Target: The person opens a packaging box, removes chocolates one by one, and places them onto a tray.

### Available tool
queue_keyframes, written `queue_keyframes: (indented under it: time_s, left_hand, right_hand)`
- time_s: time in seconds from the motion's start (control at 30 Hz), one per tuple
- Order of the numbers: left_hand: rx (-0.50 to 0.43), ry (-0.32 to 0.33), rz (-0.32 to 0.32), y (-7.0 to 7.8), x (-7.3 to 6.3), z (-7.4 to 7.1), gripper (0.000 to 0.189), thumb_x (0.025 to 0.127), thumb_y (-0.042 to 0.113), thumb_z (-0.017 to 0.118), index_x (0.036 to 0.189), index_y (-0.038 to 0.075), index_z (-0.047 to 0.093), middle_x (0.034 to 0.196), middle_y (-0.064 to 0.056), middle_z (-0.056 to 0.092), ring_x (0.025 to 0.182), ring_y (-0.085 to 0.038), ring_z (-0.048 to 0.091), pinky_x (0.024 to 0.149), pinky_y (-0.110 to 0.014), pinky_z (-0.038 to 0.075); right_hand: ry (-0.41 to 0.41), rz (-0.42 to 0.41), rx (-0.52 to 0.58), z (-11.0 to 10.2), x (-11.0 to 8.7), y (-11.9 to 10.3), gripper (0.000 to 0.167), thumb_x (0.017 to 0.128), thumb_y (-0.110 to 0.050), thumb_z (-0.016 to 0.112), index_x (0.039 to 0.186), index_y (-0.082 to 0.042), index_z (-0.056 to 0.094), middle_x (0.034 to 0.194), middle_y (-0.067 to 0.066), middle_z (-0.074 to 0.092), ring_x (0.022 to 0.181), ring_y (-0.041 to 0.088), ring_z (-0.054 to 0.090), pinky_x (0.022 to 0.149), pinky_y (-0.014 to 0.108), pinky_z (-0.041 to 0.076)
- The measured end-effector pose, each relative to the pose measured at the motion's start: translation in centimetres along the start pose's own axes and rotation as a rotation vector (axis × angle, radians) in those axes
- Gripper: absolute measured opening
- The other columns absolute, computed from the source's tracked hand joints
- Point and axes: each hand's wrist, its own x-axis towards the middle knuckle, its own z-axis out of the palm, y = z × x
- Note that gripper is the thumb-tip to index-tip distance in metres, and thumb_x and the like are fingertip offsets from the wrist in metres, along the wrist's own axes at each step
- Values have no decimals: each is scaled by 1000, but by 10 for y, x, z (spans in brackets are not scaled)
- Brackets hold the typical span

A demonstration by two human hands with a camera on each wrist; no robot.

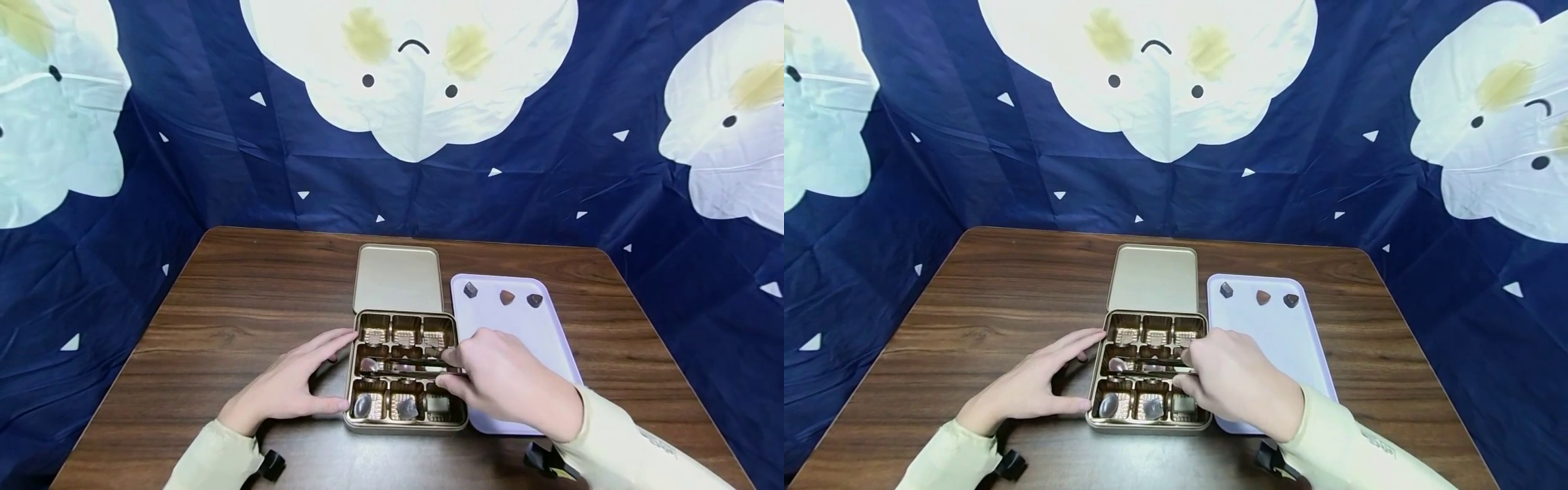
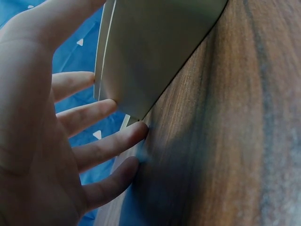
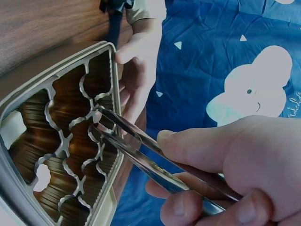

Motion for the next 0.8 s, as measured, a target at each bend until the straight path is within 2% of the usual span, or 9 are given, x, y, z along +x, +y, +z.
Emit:
queue_keyframes:
  time_s: [0.07,0.13,0.27,0.47,0.53,0.57,0.63,0.7,0.8]
  left_hand:
    - [-5,0,-2,0,0,0,104,79,68,82,165,31,35,167,-1,39,141,-23,51,110,-60,46]
    - [-7,-1,-3,0,0,0,104,80,68,82,165,31,35,167,-1,39,141,-24,51,110,-60,46]
    - [-8,-3,-10,1,0,0,104,80,68,82,165,31,36,167,0,39,143,-25,49,110,-60,45]
    - [-2,2,-10,1,0,0,104,79,69,82,165,33,35,167,0,39,141,-23,51,110,-59,46]
    - [-2,2,-10,0,0,0,104,79,69,81,165,33,35,168,1,39,142,-23,50,110,-59,46]
    - [-2,1,-12,0,0,0,104,79,69,81,165,33,35,168,1,38,142,-23,50,110,-59,46]
    - [-1,-1,-14,0,0,0,104,79,70,81,165,33,35,168,2,38,143,-23,49,110,-59,46]
    - [-3,-3,-16,0,0,0,104,79,70,81,165,32,35,168,2,38,143,-23,49,110,-59,46]
    - [-4,-1,-15,0,0,0,104,79,70,81,165,32,36,168,2,39,143,-23,49,110,-59,46]
  right_hand:
    - [8,5,-1,-2,-1,0,20,95,-32,78,89,-14,81,74,-6,75,62,7,67,58,36,58]
    - [19,8,5,-4,-3,0,25,96,-32,78,103,-9,84,89,0,81,71,10,73,64,39,62]
    - [55,3,25,-12,-7,1,28,96,-33,77,105,-8,84,97,0,81,73,6,72,64,37,62]
    - [124,30,5,-28,-17,5,22,95,-34,78,100,-14,84,83,-9,78,67,-1,65,57,33,57]
    - [142,50,2,-33,-21,8,16,95,-34,78,97,-18,82,72,-16,69,60,-4,55,53,29,52]
    - [154,56,0,-35,-23,10,14,94,-33,79,98,-21,82,72,-19,67,60,-5,53,51,27,50]
    - [178,65,-4,-38,-27,15,9,93,-32,79,88,-26,76,63,-24,52,55,-6,42,47,23,41]
    - [203,70,-5,-41,-32,21,15,93,-31,80,82,-31,69,61,-26,40,54,-7,33,45,19,32]
    - [247,69,-12,-42,-39,31,27,91,-28,82,76,-34,61,60,-27,32,53,-9,29,44,16,26]
